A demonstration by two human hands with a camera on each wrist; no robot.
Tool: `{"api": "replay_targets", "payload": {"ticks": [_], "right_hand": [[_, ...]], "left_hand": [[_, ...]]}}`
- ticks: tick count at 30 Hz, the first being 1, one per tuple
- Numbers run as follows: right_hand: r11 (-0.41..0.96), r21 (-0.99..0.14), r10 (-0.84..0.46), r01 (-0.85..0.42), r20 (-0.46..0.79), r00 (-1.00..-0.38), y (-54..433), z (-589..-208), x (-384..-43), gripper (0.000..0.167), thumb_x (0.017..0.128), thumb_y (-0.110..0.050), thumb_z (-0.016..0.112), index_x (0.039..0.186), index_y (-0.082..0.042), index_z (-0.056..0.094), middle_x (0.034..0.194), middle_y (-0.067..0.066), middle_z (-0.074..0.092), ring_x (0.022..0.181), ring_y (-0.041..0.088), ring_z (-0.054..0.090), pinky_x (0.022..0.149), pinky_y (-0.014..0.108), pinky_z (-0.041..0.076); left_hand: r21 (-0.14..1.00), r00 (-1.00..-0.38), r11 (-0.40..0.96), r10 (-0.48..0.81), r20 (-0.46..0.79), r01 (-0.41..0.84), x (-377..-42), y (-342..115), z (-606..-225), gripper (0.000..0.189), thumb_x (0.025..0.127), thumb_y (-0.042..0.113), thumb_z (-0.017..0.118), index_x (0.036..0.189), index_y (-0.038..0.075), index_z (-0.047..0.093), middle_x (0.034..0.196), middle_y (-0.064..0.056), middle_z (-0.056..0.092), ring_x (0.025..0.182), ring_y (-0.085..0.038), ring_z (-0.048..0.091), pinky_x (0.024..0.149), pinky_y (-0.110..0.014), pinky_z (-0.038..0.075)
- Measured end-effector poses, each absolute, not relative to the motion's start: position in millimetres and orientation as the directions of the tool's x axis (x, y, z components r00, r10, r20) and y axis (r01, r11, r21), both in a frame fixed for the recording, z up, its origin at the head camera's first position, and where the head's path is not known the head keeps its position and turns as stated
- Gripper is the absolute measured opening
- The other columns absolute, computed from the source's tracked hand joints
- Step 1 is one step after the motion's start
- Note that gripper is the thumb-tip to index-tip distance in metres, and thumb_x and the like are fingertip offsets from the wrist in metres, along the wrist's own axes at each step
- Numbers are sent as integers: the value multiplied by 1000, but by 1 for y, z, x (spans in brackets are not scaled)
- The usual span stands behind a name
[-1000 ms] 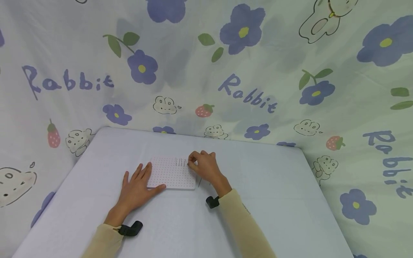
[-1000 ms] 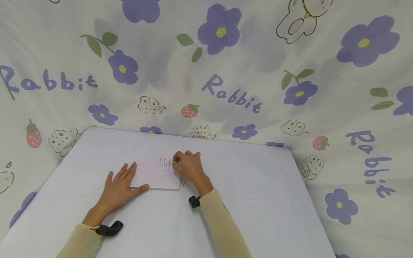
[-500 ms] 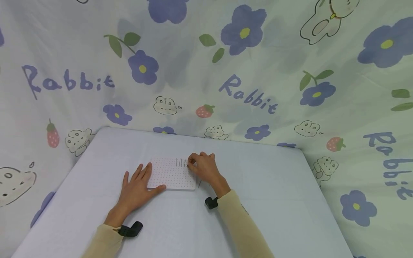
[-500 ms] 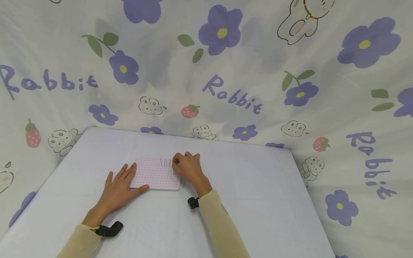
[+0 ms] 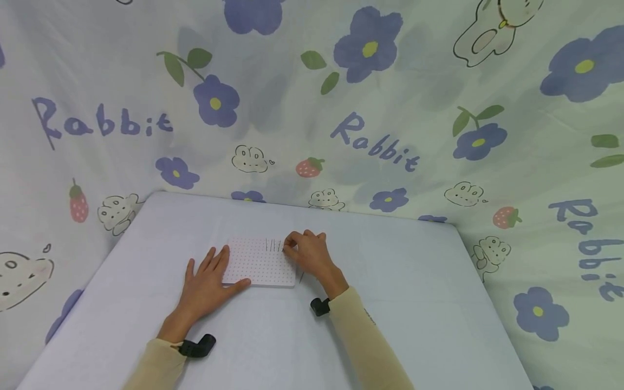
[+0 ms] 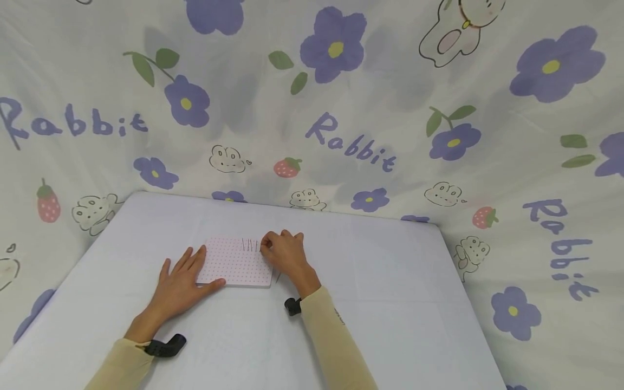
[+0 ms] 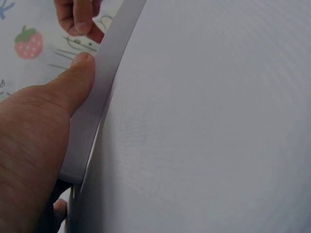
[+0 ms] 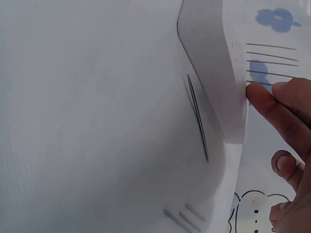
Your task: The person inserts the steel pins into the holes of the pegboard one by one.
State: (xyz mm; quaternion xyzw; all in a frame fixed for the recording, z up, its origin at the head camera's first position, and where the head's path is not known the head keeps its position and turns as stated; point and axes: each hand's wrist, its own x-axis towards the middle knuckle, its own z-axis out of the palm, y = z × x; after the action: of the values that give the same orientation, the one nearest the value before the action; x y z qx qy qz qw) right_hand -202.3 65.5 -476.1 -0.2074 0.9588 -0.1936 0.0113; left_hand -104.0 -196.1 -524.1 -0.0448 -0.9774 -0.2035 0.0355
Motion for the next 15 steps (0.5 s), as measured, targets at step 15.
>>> {"api": "replay_targets", "payload": {"ticks": [15], "right_hand": [[810,-462,-400,-362,18,-917,92,-478,-207,11,97,-37,68,103,-28,69,98,-17,72,85,8,51,92,45,31]], "left_hand": [[397,-993,911,78,90,107,-104,-196,-522,114,83,78,58,159,0,22,161,-24,29,151,-45,18,115,-71,-1]]}}
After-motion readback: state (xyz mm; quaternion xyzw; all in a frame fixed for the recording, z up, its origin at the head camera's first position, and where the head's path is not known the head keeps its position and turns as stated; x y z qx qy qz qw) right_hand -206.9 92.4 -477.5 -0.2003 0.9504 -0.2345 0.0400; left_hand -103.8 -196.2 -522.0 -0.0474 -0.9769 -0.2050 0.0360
